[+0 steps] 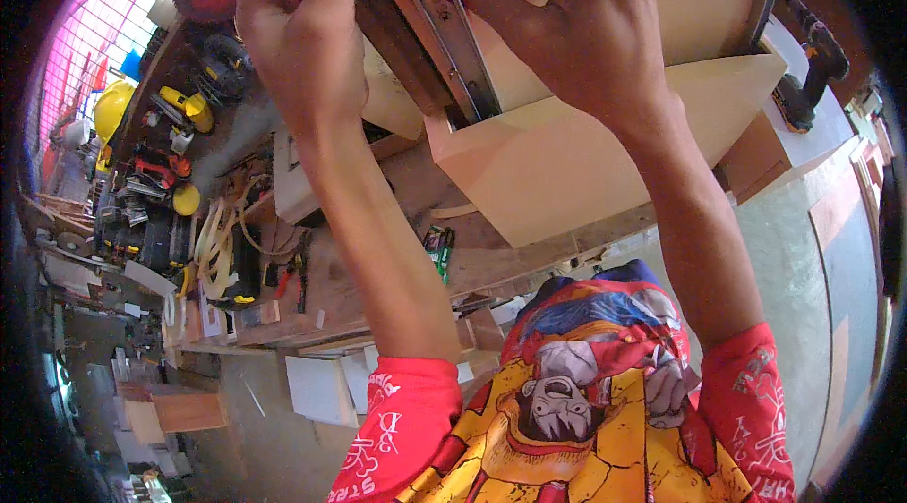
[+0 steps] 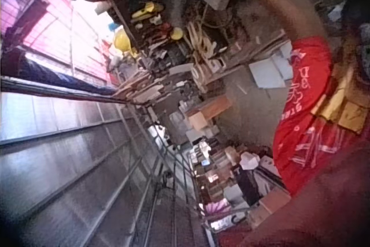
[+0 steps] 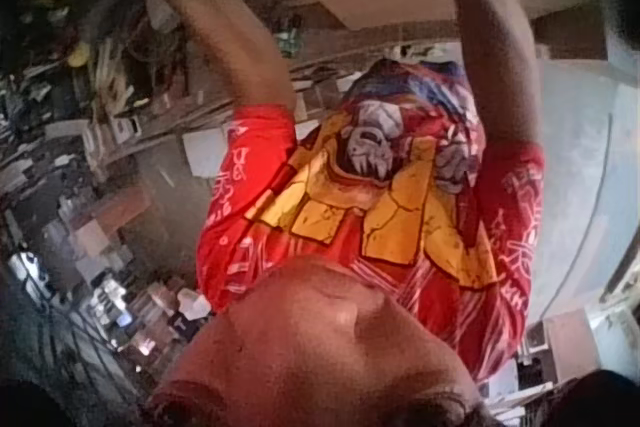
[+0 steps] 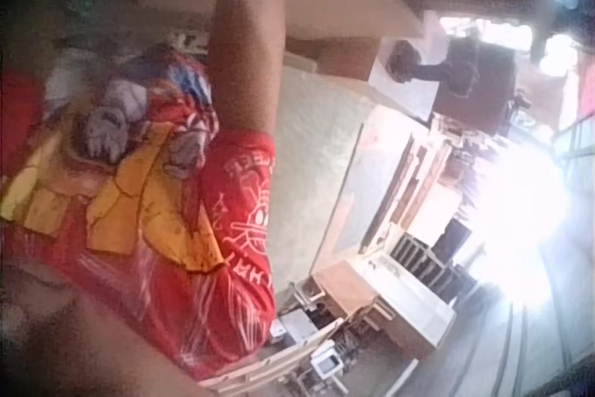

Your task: The person assembles a wooden cabinet by inserting a metal drawer slide into a pre-drilled slot, then uses a cordless drill to drive screws into the slide to secure it. The person also retrieves screws from a storage box and applies red tape to the edge of a wooden panel.

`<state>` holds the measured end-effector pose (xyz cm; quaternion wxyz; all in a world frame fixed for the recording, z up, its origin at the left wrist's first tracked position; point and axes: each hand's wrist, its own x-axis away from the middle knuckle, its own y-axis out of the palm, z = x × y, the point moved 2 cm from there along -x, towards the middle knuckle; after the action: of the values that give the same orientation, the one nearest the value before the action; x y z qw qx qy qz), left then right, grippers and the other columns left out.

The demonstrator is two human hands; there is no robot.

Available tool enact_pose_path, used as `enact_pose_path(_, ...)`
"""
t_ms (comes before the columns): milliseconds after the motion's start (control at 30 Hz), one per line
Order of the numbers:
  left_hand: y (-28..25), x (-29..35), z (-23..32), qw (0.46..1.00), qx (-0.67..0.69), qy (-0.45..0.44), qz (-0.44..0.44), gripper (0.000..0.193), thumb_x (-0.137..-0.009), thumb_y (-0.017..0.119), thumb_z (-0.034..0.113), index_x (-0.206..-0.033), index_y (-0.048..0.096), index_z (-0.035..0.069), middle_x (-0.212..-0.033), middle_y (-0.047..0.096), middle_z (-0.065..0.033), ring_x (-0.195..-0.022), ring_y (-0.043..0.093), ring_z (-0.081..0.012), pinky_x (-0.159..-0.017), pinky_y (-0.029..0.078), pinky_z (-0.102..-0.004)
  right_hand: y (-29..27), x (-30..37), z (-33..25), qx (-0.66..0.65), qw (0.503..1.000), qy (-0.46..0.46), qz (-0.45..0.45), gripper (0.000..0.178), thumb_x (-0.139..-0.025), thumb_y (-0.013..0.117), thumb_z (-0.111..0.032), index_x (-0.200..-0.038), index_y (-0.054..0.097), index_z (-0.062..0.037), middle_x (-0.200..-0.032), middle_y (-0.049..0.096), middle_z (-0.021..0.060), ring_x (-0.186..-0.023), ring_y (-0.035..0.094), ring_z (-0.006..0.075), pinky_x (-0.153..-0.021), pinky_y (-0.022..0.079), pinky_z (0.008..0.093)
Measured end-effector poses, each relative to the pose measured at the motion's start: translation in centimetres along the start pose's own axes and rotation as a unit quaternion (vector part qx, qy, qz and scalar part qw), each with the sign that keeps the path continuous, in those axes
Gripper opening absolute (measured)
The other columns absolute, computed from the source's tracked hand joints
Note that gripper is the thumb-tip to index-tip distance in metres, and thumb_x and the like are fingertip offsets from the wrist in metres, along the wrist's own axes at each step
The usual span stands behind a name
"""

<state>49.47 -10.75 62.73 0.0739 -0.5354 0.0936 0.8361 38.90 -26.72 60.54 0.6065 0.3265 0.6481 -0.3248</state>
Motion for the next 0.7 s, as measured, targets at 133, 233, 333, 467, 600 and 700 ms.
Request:
enact_pose_path(133, 0.5, 0.3, 2.4, 0.995, -0.053, 0.011, -0.078, 0.044, -0.088, 0.076, 0.005, -0.131, 0.065, 0.005, -0.120, 0.067, -0.0070, -0.110, 0.063, -0.0208, -0.099, 0.050, -0.0361, -0.7, -0.1, 0.5, -0.019, 0.999, -0.008, -0.028, 0.050, -0.075, 0.069, 0.003, -0.125, 0.072, -0.0035, -0.126, 0.068, 0.0156, -0.116, 0.063, 0.0365, -0.101, 0.050, 0.0431)
enact_pose_path(233, 1.2, 0.5, 3.1, 0.998, -0.052, -0.025, -0.027, 0.038, -0.086, 0.076, 0.005, -0.124, 0.070, 0.004, -0.110, 0.069, -0.0059, -0.103, 0.065, -0.0205, -0.095, 0.052, -0.0358, -1.0, -0.2, 0.3, 0.000, 0.997, 0.026, -0.068, 0.052, -0.075, 0.061, 0.006, -0.125, 0.072, -0.0030, -0.125, 0.067, 0.0170, -0.118, 0.061, 0.0389, -0.102, 0.050, 0.0448)
enact_pose_path(333, 0.5, 0.1, 3.0, 0.997, -0.047, -0.024, -0.054, 0.042, -0.084, 0.076, 0.008, -0.125, 0.070, 0.004, -0.111, 0.069, -0.0056, -0.103, 0.064, -0.0190, -0.093, 0.052, -0.0346, -1.3, -0.3, 0.3, -0.004, 0.998, 0.026, -0.064, 0.054, -0.074, 0.055, 0.008, -0.125, 0.072, -0.0027, -0.125, 0.067, 0.0185, -0.119, 0.059, 0.0413, -0.103, 0.049, 0.0466)
enact_pose_path(467, 0.5, -0.3, 3.7, 0.993, -0.087, -0.058, -0.049, 0.044, -0.080, 0.075, 0.007, -0.124, 0.071, 0.004, -0.108, 0.068, -0.0039, -0.100, 0.063, -0.0168, -0.091, 0.051, -0.0323, -1.4, -0.3, 0.3, -0.017, 0.998, 0.023, -0.061, 0.052, -0.075, 0.053, 0.009, -0.122, 0.071, -0.0021, -0.125, 0.066, 0.0202, -0.121, 0.058, 0.0432, -0.105, 0.048, 0.0482)
enact_pose_path(600, 0.5, 0.0, 2.9, 0.996, -0.064, -0.044, -0.036, 0.043, -0.079, 0.071, 0.004, -0.122, 0.072, 0.004, -0.106, 0.067, -0.0023, -0.097, 0.062, -0.0152, -0.090, 0.051, -0.0316, -0.7, -0.2, 0.8, -0.040, 0.999, 0.004, -0.030, 0.047, -0.076, 0.053, 0.008, -0.118, 0.072, -0.0023, -0.124, 0.065, 0.0217, -0.125, 0.057, 0.0436, -0.104, 0.048, 0.0480)
enact_pose_path(700, 0.4, -0.5, 3.1, 0.991, -0.108, -0.075, -0.024, 0.040, -0.079, 0.069, 0.003, -0.120, 0.073, 0.004, -0.105, 0.067, -0.0015, -0.096, 0.062, -0.0143, -0.089, 0.051, -0.0317, -1.1, -0.1, 0.7, -0.095, 0.992, 0.053, -0.056, 0.043, -0.078, 0.055, 0.007, -0.116, 0.072, -0.0024, -0.124, 0.064, 0.0230, -0.126, 0.057, 0.0432, -0.101, 0.050, 0.0469)
